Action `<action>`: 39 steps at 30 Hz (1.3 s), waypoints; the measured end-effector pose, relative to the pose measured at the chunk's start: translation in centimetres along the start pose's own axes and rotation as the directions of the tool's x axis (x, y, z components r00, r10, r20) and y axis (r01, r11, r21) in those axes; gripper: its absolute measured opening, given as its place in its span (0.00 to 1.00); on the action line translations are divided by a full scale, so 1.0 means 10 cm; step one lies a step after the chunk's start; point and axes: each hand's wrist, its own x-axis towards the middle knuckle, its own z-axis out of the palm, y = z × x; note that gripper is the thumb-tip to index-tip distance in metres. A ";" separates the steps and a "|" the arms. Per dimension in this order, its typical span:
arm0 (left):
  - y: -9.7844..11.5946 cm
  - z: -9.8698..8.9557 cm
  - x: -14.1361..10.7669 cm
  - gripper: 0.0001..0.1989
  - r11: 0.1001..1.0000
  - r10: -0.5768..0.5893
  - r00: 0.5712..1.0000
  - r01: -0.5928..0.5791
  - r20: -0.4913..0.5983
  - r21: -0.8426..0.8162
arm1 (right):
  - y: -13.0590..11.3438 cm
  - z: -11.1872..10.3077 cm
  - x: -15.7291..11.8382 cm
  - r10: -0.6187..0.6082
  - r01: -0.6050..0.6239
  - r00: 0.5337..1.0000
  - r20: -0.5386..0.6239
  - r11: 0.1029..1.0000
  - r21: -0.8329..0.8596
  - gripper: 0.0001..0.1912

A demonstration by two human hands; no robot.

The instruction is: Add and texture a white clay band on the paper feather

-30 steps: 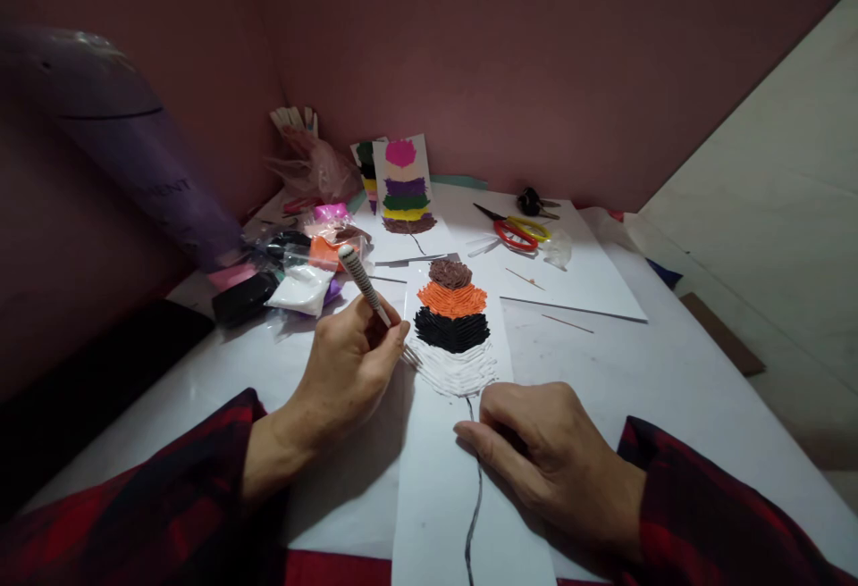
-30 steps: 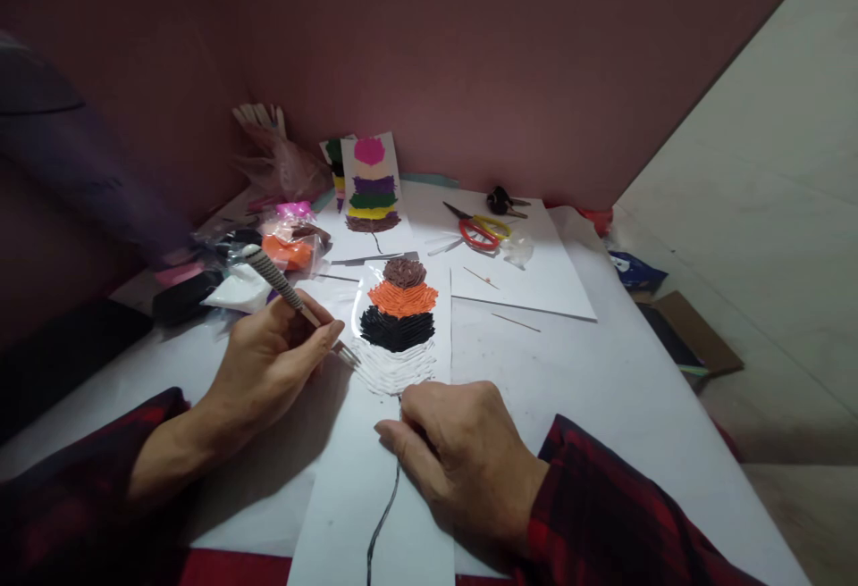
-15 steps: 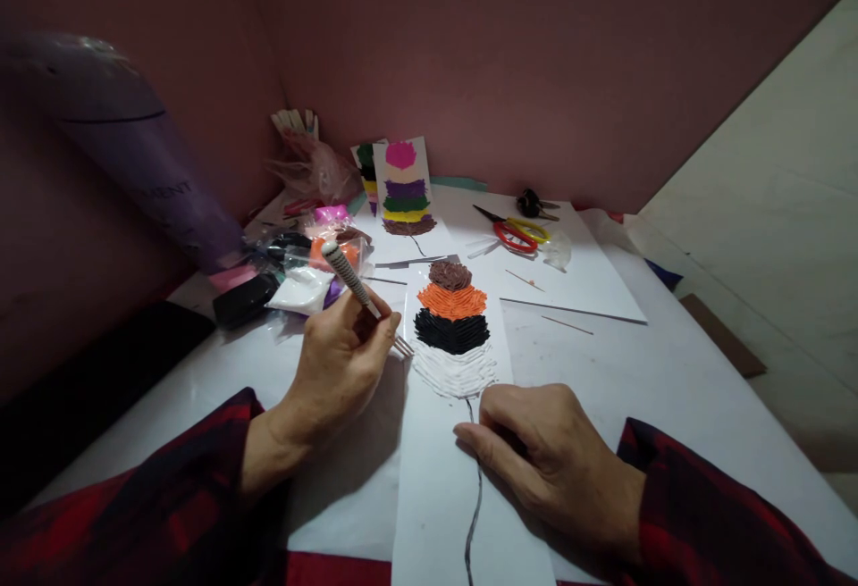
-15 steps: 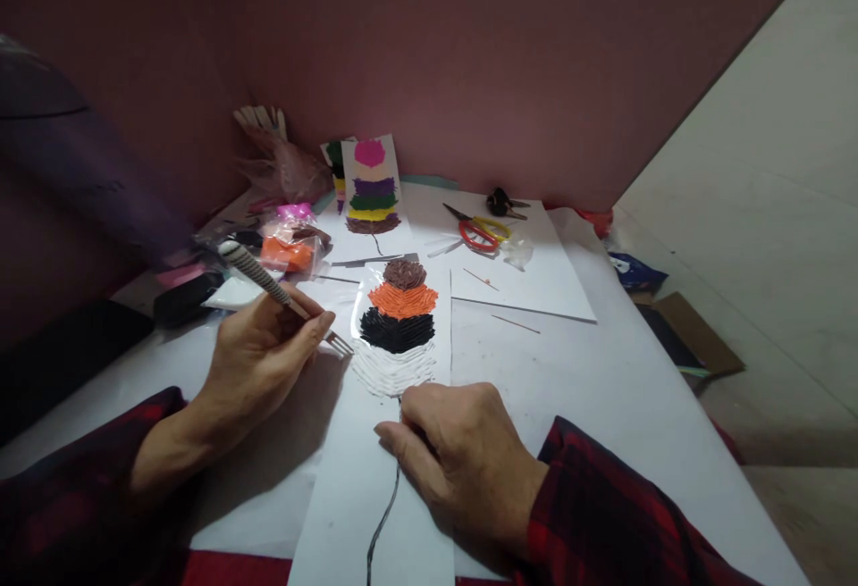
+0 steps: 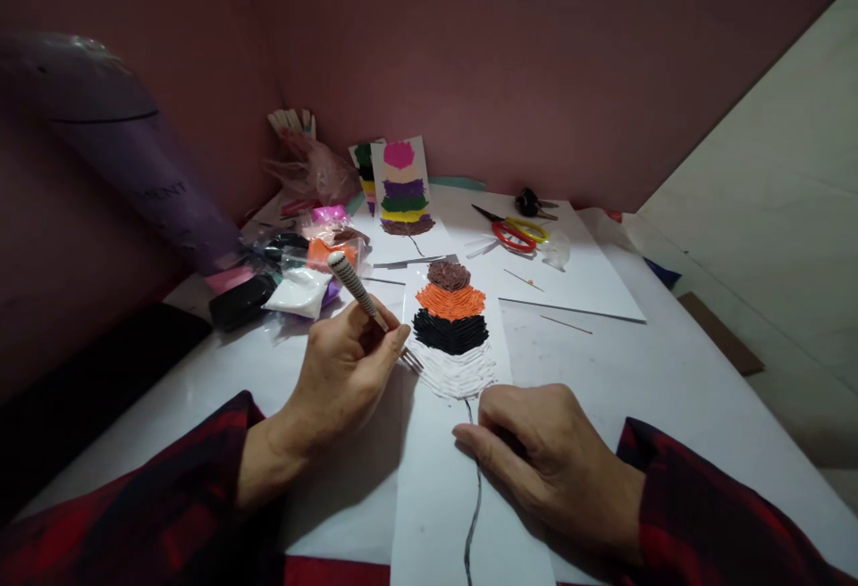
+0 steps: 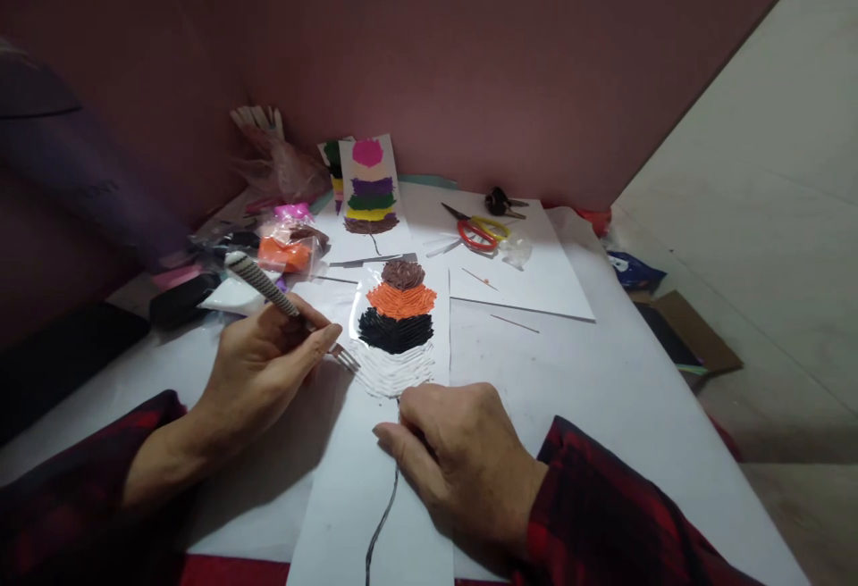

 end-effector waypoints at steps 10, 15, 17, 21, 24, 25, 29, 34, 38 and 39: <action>-0.04 -0.03 0.04 0.06 0.993 0.024 1.000 -0.021 -0.020 0.113 | 0.01 0.01 -0.02 -0.012 0.012 1.000 -0.004 1.000 0.001 0.17; 0.00 -0.02 0.05 0.06 0.994 0.053 0.996 -0.046 -0.072 0.097 | 0.00 0.01 -0.02 -0.010 0.010 1.000 -0.006 1.000 0.004 0.17; 0.01 -0.02 0.05 0.06 0.995 0.068 0.991 -0.059 -0.117 0.083 | -0.01 0.00 -0.02 -0.012 0.012 1.000 -0.006 1.000 0.005 0.17; 0.03 -0.03 0.05 0.05 0.990 0.103 0.980 -0.084 -0.173 0.112 | -0.01 0.00 -0.01 -0.006 0.006 1.000 -0.003 1.000 0.008 0.18; 0.01 -0.03 0.07 0.05 0.987 0.107 0.979 -0.084 -0.173 0.135 | 0.00 -0.01 -0.01 -0.007 0.007 1.000 -0.003 1.000 0.010 0.17; 0.00 -0.03 0.07 0.05 0.986 0.108 0.979 -0.082 -0.174 0.147 | 0.00 0.00 -0.01 -0.008 0.008 1.000 -0.003 1.000 0.012 0.17; -0.03 -0.04 0.09 0.05 0.974 0.112 0.977 -0.072 -0.181 0.217 | 0.00 0.00 -0.02 -0.005 0.005 1.000 0.003 1.000 0.019 0.18; -0.02 -0.05 0.11 0.06 0.951 0.142 0.976 -0.089 -0.165 0.296 | -0.01 0.00 -0.01 0.003 -0.004 1.000 0.011 1.000 0.024 0.17; -0.01 -0.05 0.11 0.05 0.953 0.129 0.980 -0.080 -0.153 0.291 | 0.00 -0.01 -0.01 0.004 -0.004 1.000 0.014 1.000 0.017 0.17; 0.00 -0.05 0.12 0.05 0.955 0.125 0.980 -0.077 -0.153 0.287 | 0.00 -0.01 -0.01 0.005 -0.005 1.000 0.014 1.000 0.017 0.17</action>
